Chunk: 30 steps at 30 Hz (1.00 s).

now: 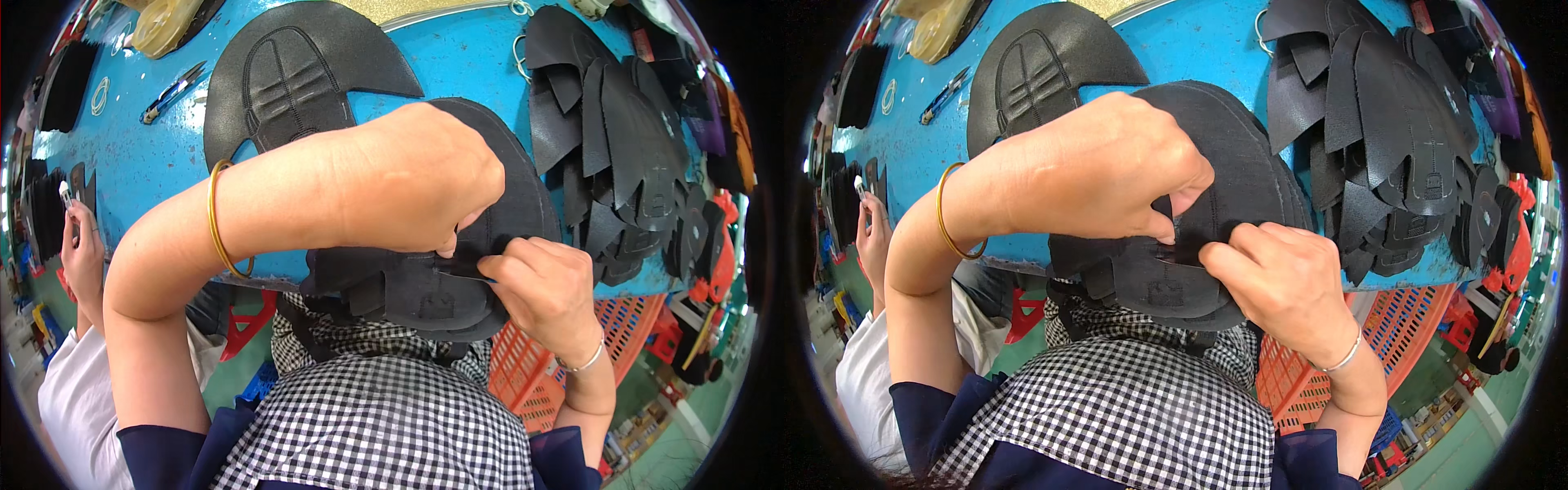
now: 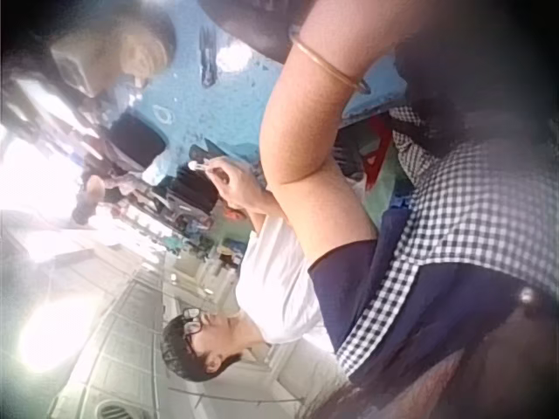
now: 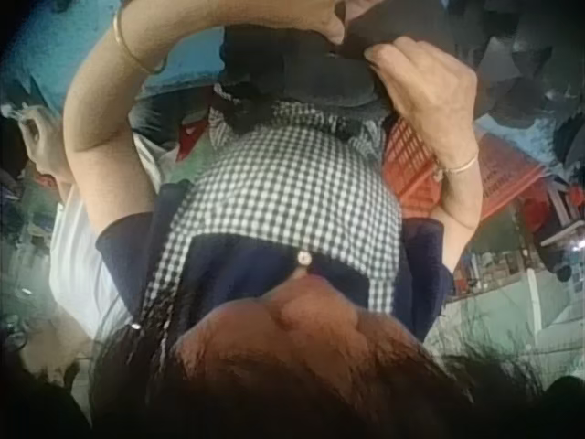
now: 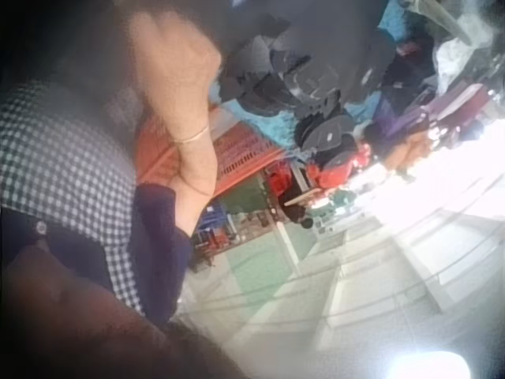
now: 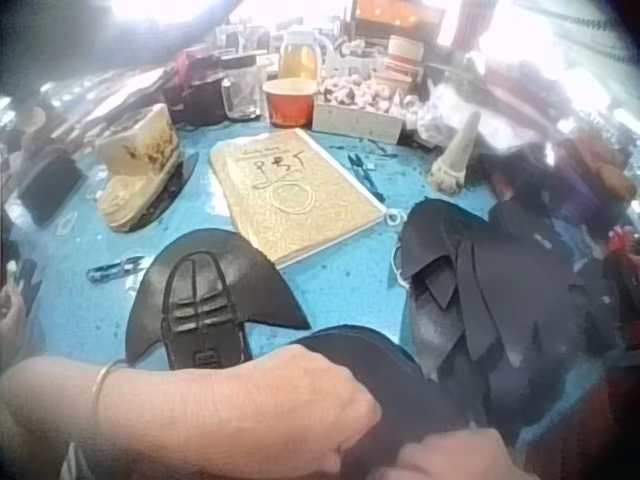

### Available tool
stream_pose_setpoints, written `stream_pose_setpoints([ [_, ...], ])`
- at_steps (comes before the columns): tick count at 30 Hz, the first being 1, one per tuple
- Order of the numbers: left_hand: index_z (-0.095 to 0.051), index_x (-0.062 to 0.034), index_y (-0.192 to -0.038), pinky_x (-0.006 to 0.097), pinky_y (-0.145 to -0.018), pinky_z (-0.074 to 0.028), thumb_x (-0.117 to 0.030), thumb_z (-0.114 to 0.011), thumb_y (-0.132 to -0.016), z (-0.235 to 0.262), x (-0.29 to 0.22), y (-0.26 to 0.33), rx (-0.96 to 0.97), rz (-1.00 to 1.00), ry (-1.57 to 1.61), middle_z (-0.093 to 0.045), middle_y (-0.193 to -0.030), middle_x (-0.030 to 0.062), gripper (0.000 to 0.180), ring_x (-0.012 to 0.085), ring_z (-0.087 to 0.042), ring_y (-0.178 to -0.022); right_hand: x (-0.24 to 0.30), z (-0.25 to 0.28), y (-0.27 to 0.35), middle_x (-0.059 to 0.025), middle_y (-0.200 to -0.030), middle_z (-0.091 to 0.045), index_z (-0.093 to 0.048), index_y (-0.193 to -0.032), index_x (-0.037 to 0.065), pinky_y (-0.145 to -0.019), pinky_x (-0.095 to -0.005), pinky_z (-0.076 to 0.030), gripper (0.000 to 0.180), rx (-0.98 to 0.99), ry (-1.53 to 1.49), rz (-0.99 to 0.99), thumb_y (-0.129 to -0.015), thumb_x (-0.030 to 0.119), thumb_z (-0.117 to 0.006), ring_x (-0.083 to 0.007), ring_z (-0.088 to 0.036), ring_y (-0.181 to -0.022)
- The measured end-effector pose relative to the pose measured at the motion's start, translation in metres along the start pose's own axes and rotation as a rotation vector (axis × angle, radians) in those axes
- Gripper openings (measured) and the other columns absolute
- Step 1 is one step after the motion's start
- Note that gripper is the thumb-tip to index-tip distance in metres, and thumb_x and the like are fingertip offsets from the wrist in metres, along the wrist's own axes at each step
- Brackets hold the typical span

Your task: The person trims excess material and threads from black shoe upper components using small snips.

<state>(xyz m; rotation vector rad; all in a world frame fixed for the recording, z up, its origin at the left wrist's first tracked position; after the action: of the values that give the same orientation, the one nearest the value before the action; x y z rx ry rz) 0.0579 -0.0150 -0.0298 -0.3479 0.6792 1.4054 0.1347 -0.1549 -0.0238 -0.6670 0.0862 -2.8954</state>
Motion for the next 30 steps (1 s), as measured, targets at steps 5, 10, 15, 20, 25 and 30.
stream_pose_setpoints([
  [5, -0.072, -0.0072, -0.081, 0.038, -0.071, -0.053, -0.027, -0.085, -0.066, 0.002, 0.003, -0.001, -0.078, -0.007, -0.142, -0.071, -0.077, 0.005, 0.029, 0.0275, -0.069, -0.078, -0.002, 0.002, -0.006, -0.0024, -0.063, -0.045, -0.057, -0.079, 0.013, -0.047, -0.0327, -0.043, 0.014, 0.112, 0.011, 0.024, -0.073, 0.01, -0.069, -0.0184, -0.055, -0.055],
  [10, -0.071, -0.0066, -0.08, 0.038, -0.07, -0.052, -0.023, -0.079, -0.071, 0.012, 0.012, 0.001, -0.073, 0.011, -0.118, -0.069, -0.075, 0.0072, 0.02, 0.0289, -0.067, -0.074, -0.007, 0.001, -0.012, -0.003, -0.063, -0.047, -0.053, -0.078, 0.012, -0.048, -0.0336, -0.045, 0.015, 0.06, -0.044, 0.021, -0.076, 0.01, -0.068, -0.0187, -0.056, -0.056],
  [15, -0.072, -0.0051, -0.082, 0.038, -0.07, -0.052, -0.014, -0.066, -0.076, 0.012, 0.016, 0.0, -0.086, -0.041, -0.037, -0.067, -0.072, 0.0108, 0.012, 0.0305, -0.065, -0.072, -0.008, 0.002, -0.02, -0.0029, -0.064, -0.046, -0.054, -0.079, 0.013, -0.047, -0.0332, -0.043, 0.014, 0.022, 0.098, 0.022, -0.075, 0.011, -0.067, -0.0187, -0.057, -0.056],
  [20, -0.071, -0.0034, -0.083, 0.041, -0.069, -0.052, -0.011, -0.064, -0.076, 0.013, 0.016, 0.0, -0.07, -0.002, -0.045, -0.066, -0.071, 0.0136, 0.013, 0.0326, -0.065, -0.071, -0.011, 0.006, -0.026, -0.0031, -0.065, -0.045, -0.055, -0.081, 0.014, -0.047, -0.0328, -0.043, 0.013, 0.029, 0.174, 0.061, -0.074, 0.011, -0.066, -0.0186, -0.056, -0.056],
  [25, -0.069, -0.003, -0.083, 0.042, -0.069, -0.051, -0.011, -0.064, -0.078, 0.014, 0.016, 0.001, -0.038, -0.024, -0.021, -0.065, -0.071, 0.0143, 0.01, 0.0334, -0.065, -0.073, -0.013, 0.007, -0.028, -0.0031, -0.068, -0.048, -0.056, -0.086, 0.014, -0.049, -0.0338, -0.045, 0.017, 0.065, 0.171, 0.059, -0.076, 0.011, -0.069, -0.0192, -0.059, -0.061],
  [30, -0.067, -0.0032, -0.088, 0.042, -0.07, -0.051, -0.012, -0.064, -0.082, 0.015, 0.017, 0.007, -0.025, -0.04, -0.054, -0.065, -0.072, 0.0137, 0.011, 0.0334, -0.065, -0.075, -0.013, 0.016, -0.031, -0.0035, -0.077, -0.061, -0.058, -0.094, 0.011, -0.054, -0.0348, -0.048, 0.025, 0.076, -0.035, -0.027, -0.08, 0.023, -0.074, -0.021, -0.064, -0.067],
])
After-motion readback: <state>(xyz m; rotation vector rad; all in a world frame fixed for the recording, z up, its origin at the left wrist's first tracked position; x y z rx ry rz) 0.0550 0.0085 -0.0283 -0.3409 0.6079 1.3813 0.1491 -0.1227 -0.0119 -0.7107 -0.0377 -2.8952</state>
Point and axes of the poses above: each hand's wrist, its own y-axis away from the middle knuckle, its own z-axis out of the back of the hand, x = y × z, the point moved 5 cm from there along -y, towards the middle knuckle
